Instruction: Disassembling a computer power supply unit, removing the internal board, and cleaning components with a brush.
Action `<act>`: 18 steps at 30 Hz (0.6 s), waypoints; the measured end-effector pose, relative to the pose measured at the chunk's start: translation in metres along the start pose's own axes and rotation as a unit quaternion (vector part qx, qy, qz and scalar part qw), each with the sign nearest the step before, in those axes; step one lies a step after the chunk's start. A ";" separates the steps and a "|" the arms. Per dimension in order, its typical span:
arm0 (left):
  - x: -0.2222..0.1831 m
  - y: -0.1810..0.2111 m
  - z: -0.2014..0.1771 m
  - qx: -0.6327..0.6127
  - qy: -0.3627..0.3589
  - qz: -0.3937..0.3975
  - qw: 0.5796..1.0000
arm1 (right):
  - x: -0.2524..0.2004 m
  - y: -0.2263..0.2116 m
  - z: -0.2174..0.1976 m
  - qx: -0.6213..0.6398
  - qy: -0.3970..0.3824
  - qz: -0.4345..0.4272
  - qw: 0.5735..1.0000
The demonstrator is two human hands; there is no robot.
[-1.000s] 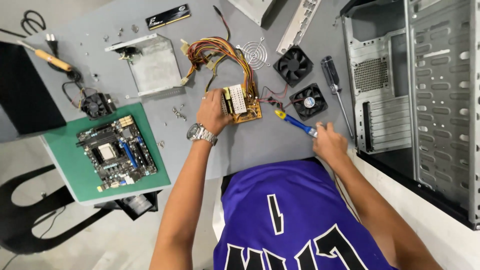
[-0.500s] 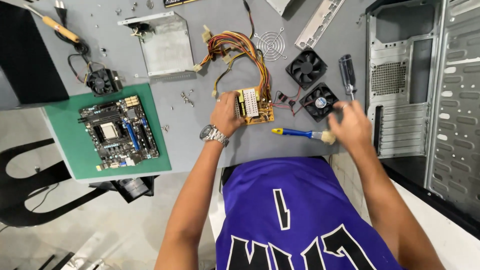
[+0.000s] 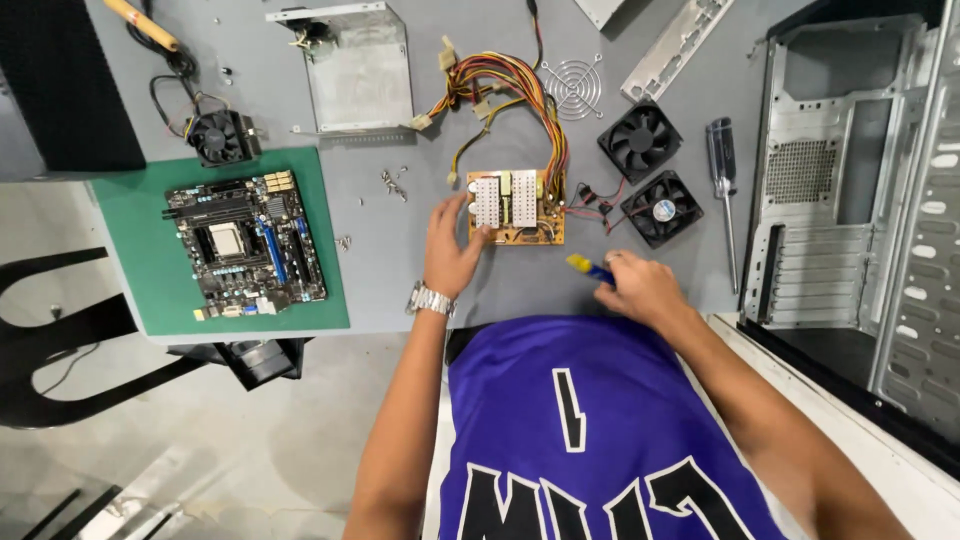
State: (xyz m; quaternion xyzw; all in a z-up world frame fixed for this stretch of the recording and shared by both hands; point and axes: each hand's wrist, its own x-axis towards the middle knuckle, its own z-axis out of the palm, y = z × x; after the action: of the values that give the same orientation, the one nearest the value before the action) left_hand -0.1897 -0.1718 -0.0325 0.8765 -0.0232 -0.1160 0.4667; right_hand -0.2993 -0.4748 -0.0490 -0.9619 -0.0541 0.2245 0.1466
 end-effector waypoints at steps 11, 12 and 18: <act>0.012 0.024 -0.005 0.113 0.075 0.116 0.984 | 0.061 -0.057 -0.074 0.320 0.242 -0.069 0.913; 0.017 0.018 0.001 0.160 0.049 0.125 0.978 | 0.064 -0.062 -0.069 0.284 0.229 -0.084 0.927; 0.020 -0.012 0.029 0.179 0.040 0.154 0.971 | 0.056 -0.085 -0.090 0.247 0.222 -0.084 0.939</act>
State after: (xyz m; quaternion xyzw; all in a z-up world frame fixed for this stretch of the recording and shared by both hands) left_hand -0.1777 -0.1916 -0.0618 0.9355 -0.1592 -0.0012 0.3154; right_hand -0.2125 -0.4076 0.0312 -0.9128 -0.0441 -0.0021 0.4061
